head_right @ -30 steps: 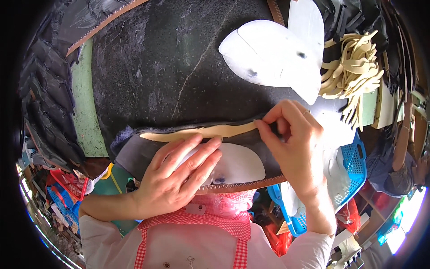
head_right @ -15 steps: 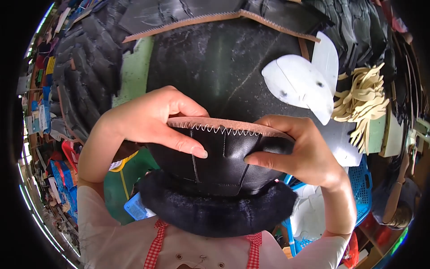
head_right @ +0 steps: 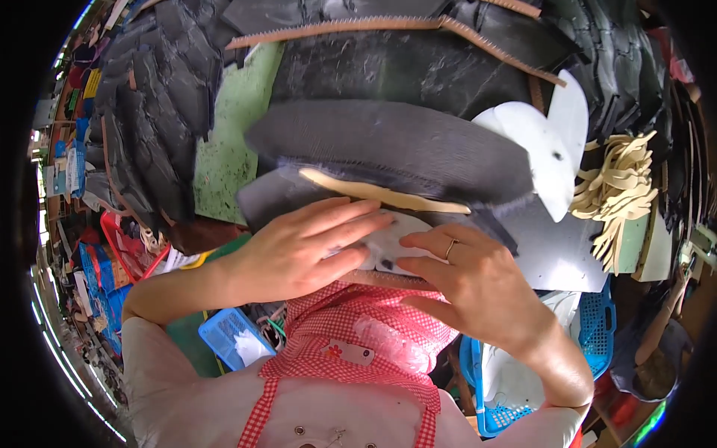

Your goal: Hammer the seams and edges of shoe uppers and assemble them with internal components.

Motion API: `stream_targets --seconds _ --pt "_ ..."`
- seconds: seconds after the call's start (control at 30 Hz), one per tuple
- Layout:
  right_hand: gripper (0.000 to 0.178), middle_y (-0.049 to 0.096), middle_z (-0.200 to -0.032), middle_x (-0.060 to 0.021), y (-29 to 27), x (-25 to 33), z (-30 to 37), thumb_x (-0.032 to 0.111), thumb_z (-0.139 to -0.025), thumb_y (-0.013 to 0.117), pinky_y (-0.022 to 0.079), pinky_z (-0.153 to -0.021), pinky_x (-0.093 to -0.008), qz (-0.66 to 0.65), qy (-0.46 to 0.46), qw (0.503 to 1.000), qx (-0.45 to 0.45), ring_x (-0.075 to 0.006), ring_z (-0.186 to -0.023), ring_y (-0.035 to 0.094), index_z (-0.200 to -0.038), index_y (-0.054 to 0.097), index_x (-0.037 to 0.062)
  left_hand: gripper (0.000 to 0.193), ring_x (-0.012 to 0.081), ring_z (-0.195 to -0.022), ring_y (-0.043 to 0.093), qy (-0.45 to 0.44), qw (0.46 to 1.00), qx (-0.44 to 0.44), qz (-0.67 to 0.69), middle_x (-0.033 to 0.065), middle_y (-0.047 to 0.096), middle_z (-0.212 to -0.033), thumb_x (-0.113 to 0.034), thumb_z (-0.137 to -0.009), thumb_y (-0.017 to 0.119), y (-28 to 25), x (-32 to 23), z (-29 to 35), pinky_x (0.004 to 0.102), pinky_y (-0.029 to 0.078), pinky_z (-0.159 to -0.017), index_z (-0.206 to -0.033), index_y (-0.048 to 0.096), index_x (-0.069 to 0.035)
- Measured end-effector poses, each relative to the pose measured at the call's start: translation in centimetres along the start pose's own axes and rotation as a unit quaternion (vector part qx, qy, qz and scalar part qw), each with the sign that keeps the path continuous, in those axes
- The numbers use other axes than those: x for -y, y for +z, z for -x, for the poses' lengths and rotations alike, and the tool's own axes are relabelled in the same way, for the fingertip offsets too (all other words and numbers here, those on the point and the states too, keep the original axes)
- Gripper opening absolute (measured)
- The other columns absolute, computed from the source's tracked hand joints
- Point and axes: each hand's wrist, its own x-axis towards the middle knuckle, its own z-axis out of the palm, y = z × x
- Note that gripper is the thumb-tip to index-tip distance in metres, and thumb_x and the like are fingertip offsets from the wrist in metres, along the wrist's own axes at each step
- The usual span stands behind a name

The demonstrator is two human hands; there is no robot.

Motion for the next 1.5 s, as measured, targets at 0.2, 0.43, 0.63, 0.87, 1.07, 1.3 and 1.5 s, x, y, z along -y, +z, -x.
stream_targets --seconds 0.2,0.43,0.63,0.87,1.07,1.3,1.5 --pt "0.032 0.071 -0.1 -0.014 -1.0 -3.7 -5.7 0.013 -0.079 0.08 0.056 -0.08 -0.0433 0.101 0.029 0.984 -0.142 -0.0343 -0.089 0.069 -0.107 0.071 0.0032 0.019 0.0343 -0.141 0.043 -0.039 0.998 0.038 -0.029 0.0223 0.04 -0.156 -0.023 -0.09 0.06 1.8 -1.0 0.0 0.0474 0.041 -0.113 -0.088 0.056 -0.005" --pt "0.019 0.07 -0.103 -0.0138 -4.0 -0.8 -8.5 0.005 -0.077 0.073 0.056 -0.084 -0.0413 0.15 0.043 0.979 0.129 -0.035 -0.092 0.07 -0.092 0.063 -0.0008 0.025 0.034 -0.135 0.046 -0.069 0.993 0.082 -0.059 0.0288 0.05 -0.145 -0.026 -0.088 0.057 1.6 -1.7 -1.4 0.0467 0.044 -0.107 -0.1 0.057 -0.004" --pt "0.012 0.064 -0.131 -0.0219 4.1 1.6 -1.2 0.0 -0.078 0.063 0.059 -0.09 -0.0418 0.107 0.101 0.989 -0.032 -0.0371 -0.12 0.064 -0.089 0.059 -0.0022 0.041 0.0261 -0.121 0.059 -0.053 0.989 0.136 -0.01 0.0155 0.06 -0.134 -0.026 -0.092 0.056 3.3 -2.0 1.0 0.045 0.047 -0.103 -0.127 0.06 -0.004" --pt "0.038 0.056 -0.144 -0.0206 5.4 0.8 -1.4 0.003 -0.074 0.075 0.048 -0.101 -0.0416 -0.051 0.118 0.99 -0.055 -0.0353 -0.121 0.055 -0.108 0.06 -0.0045 0.043 0.0264 -0.108 0.061 -0.282 0.928 -0.196 0.142 0.0147 0.06 -0.129 -0.018 -0.087 0.07 0.4 7.4 5.3 0.0407 0.05 -0.089 -0.127 0.061 -0.003" --pt "0.086 0.055 -0.146 -0.0198 3.6 -1.2 -3.0 -0.009 -0.053 0.042 0.039 -0.11 -0.0379 -0.335 0.156 0.929 -0.031 -0.0309 -0.121 0.053 -0.138 0.055 -0.0091 0.026 0.0276 -0.082 0.064 -0.136 0.966 -0.09 0.202 0.0061 0.072 -0.092 -0.017 -0.071 0.077 -0.9 10.4 2.0 0.0383 0.049 -0.077 -0.097 0.076 -0.011" --pt "0.068 0.058 -0.143 -0.0193 5.7 1.3 -4.4 -0.003 -0.069 0.063 0.044 -0.099 -0.0415 -0.034 0.084 0.996 -0.004 -0.0307 -0.115 0.055 -0.136 0.059 -0.004 0.022 0.0205 -0.087 0.062 0.035 0.986 -0.126 0.104 0.0014 0.07 -0.09 -0.02 -0.073 0.076 -1.7 14.2 1.1 0.0318 0.051 -0.073 -0.094 0.082 -0.016" --pt "0.062 0.056 -0.146 -0.0162 6.3 3.4 -5.6 -0.003 -0.068 0.063 0.044 -0.098 -0.0437 0.155 0.072 0.985 0.025 -0.031 -0.114 0.054 -0.13 0.066 0.0031 0.036 0.0307 -0.119 0.059 0.089 0.995 -0.01 0.039 0.0033 0.068 -0.116 -0.003 -0.069 0.072 -4.2 15.4 0.8 0.0352 0.054 -0.085 -0.093 0.083 -0.028"
